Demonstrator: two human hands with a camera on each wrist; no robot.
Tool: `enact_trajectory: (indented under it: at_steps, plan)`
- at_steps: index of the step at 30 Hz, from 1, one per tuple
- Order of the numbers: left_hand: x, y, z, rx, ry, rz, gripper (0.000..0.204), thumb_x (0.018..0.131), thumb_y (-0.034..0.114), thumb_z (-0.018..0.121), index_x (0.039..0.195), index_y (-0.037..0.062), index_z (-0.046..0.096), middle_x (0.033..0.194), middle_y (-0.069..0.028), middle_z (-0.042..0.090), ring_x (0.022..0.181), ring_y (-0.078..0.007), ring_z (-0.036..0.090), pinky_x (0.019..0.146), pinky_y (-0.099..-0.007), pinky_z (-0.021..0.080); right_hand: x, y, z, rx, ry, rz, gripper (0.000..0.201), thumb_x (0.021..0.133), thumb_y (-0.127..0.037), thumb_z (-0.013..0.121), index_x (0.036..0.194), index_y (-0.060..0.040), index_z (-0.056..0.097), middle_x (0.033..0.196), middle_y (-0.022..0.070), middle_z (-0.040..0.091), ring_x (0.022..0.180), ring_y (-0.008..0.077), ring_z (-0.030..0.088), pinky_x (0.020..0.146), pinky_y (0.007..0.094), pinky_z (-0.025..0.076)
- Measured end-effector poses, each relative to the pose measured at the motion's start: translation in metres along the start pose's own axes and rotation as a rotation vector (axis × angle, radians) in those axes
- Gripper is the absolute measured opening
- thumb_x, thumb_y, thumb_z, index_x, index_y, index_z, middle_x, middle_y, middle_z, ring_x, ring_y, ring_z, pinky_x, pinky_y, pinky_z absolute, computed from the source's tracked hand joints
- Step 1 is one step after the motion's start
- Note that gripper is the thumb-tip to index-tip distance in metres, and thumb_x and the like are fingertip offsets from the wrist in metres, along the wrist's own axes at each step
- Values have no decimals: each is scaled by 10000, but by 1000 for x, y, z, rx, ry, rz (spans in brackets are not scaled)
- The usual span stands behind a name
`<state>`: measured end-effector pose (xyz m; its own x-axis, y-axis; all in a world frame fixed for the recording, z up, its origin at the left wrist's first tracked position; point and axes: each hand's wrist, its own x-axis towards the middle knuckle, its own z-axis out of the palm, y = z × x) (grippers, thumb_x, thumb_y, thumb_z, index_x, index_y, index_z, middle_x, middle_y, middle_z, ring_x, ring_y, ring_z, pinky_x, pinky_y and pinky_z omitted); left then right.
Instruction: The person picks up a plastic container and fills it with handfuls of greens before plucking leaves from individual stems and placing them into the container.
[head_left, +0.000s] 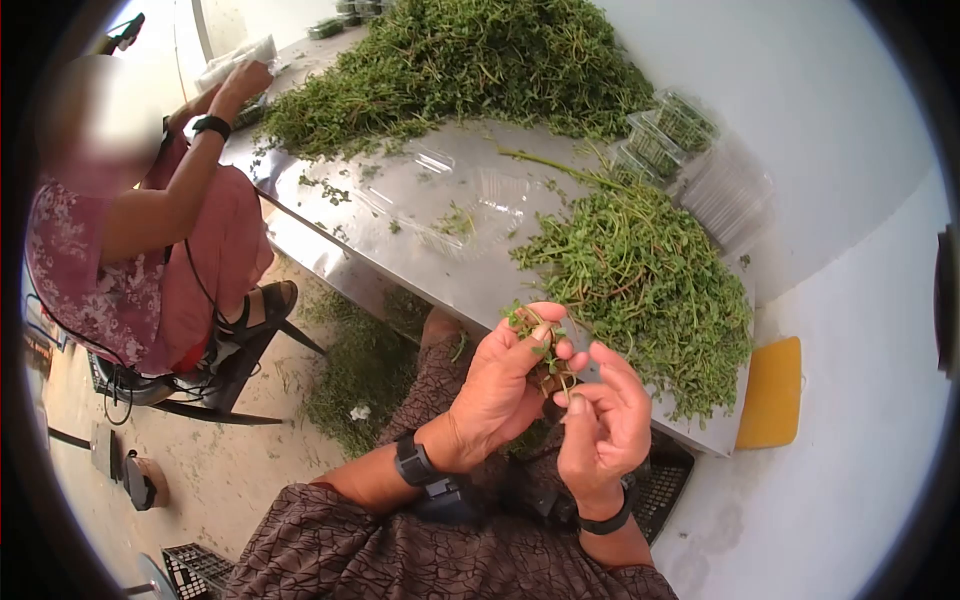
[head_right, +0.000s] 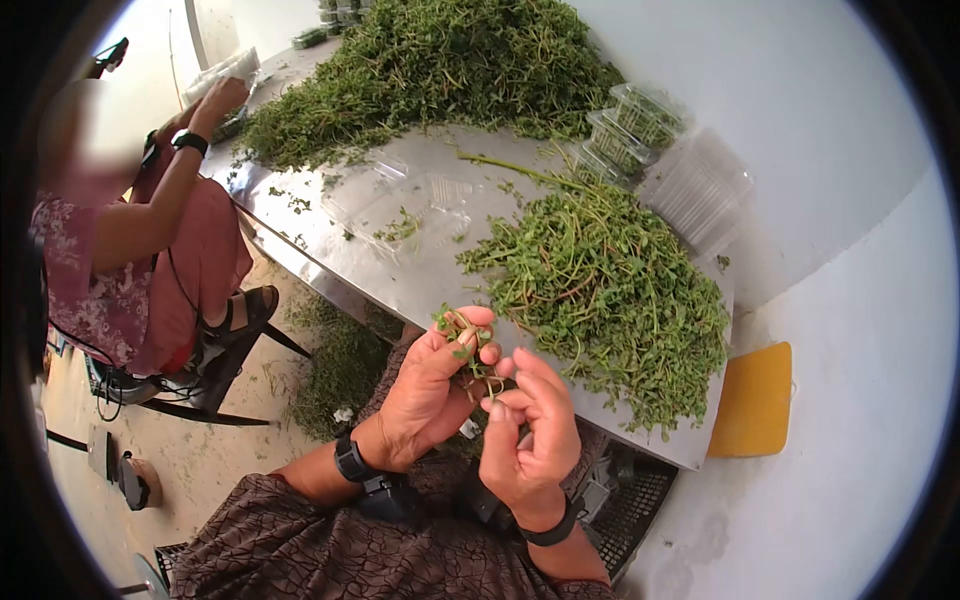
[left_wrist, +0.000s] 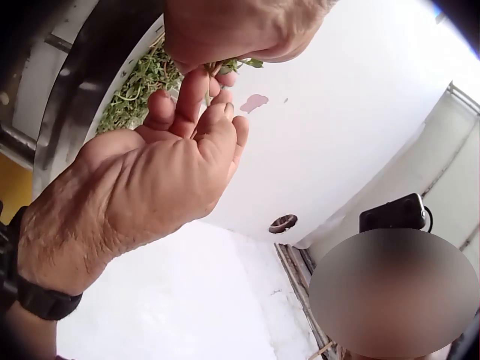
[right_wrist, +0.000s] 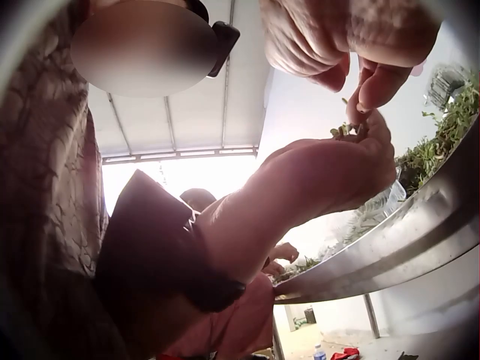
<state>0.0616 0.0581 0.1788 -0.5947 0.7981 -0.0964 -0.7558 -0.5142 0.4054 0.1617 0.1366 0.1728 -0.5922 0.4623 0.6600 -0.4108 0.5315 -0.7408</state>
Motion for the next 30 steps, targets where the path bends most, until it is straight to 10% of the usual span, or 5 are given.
enact_trajectory:
  at_steps: [15,25,30]
  plan:
    - [-2,114,41,427,-180,864,254,1004,55,459,1233,-32,528,987,-51,541,735,-69,488,609,-218,419,-8,12,-15,-35,-20,252,207,888,46,565,1094,55,576,1049,159,672,660,117,648,584,233,513]
    - [66,125,29,1052,250,808,242,1000,145,506,1172,-20,548,883,-24,537,727,-85,488,624,-243,417,-13,16,-14,-8,-31,390,161,894,27,571,1042,42,633,792,60,653,638,102,637,573,225,486]
    - [79,114,8,1355,289,761,568,928,373,608,1173,-136,550,882,-136,646,809,-181,609,726,-323,495,-14,16,-16,-31,-40,423,150,902,21,567,1032,42,638,772,53,648,635,97,635,574,220,482]
